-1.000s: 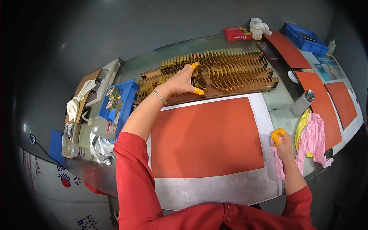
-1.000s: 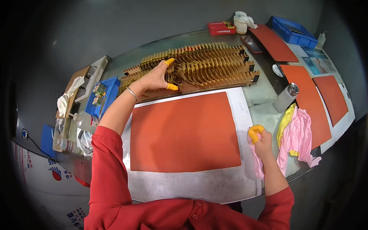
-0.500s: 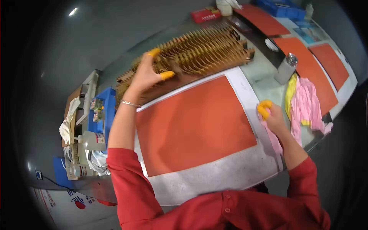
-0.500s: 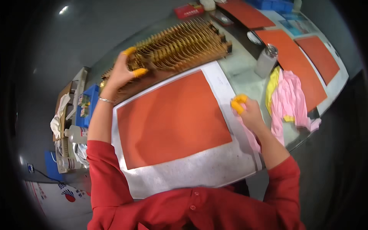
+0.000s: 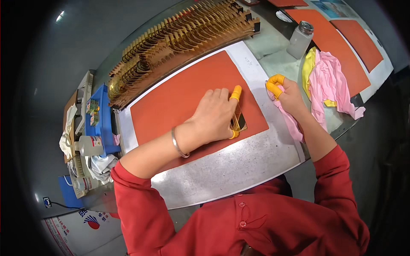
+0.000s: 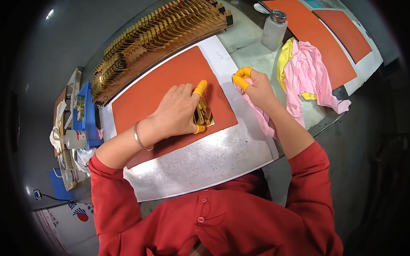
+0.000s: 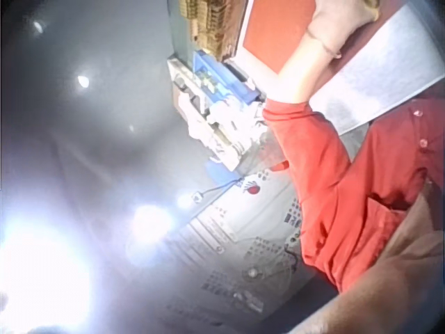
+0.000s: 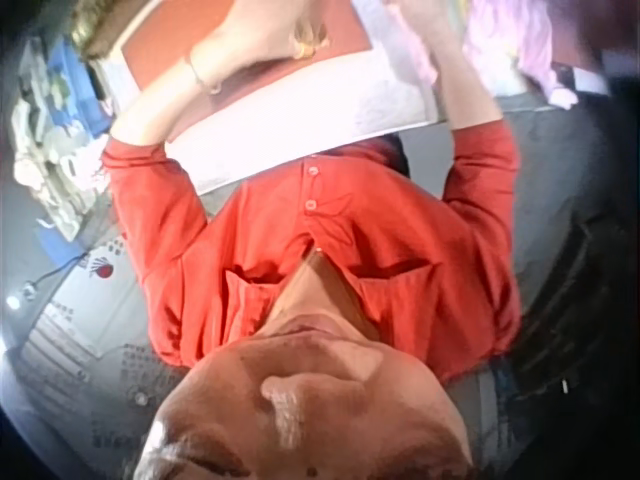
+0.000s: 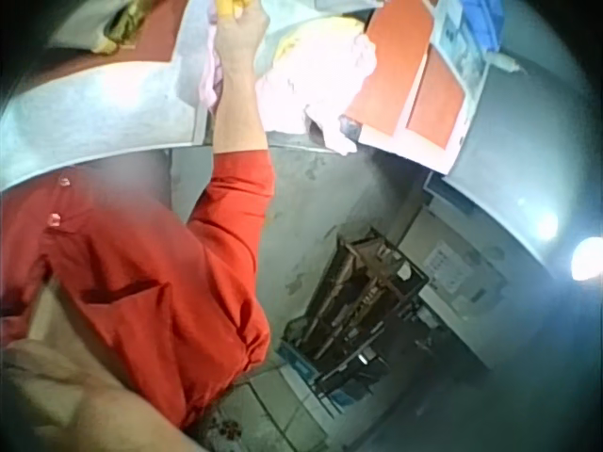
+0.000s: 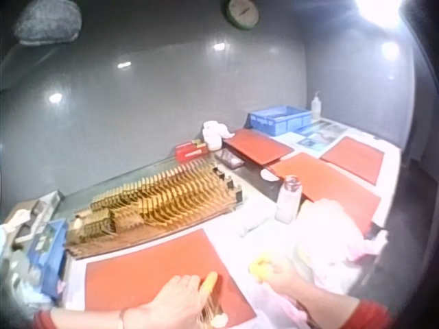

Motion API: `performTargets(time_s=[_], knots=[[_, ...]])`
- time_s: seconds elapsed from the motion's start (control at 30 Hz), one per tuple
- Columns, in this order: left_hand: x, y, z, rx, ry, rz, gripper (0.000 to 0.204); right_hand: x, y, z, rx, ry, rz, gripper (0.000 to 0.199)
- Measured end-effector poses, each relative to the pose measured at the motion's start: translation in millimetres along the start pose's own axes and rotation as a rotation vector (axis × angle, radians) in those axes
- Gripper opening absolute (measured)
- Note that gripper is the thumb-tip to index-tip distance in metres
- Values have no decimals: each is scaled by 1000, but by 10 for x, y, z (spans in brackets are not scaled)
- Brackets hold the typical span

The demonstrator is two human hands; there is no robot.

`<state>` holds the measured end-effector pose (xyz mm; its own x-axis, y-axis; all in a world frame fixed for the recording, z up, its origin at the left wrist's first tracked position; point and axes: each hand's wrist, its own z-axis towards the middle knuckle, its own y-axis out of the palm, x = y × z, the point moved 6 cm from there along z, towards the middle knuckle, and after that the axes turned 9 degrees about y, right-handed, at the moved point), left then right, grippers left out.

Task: The person wipes the surface of several small, dark, bottle-shaped decorative items arranged on a red mat using a yellow cloth. The person cleans each item individually, moving from one to the next, and occasionally picks up and repositions the items to access different sides.

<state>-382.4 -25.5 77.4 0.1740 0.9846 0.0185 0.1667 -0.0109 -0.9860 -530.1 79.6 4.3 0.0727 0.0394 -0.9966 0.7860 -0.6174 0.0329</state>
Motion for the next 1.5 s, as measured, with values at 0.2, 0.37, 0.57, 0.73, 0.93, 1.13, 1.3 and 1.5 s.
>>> performTargets(time_s=[0.2,0.37,0.57,0.73,0.93,1.13,1.3,1.5], knots=[[-143,92,-343,-205,-76,10,90,-31,-52,-11,39,28,-57,11],[-252,77,-673,-64,-148,-76,101,-56,-41,-8,70,10,-111,11],[-368,192,-1093,-98,-210,-31,105,-8,-65,2,83,9,-143,10],[-487,221,-1445,-117,-278,-44,112,41,-86,-8,113,4,-137,10],[-603,261,-1706,-47,-329,-66,117,97,-180,-31,142,67,-87,12],[-828,412,-2180,38,-409,-189,111,46,-185,8,-128,225,440,16],[-754,347,-2209,237,-402,-185,99,-121,-33,-104,-337,250,532,20],[65,220,-1538,727,-349,-504,45,-254,719,-617,-211,267,199,18]])
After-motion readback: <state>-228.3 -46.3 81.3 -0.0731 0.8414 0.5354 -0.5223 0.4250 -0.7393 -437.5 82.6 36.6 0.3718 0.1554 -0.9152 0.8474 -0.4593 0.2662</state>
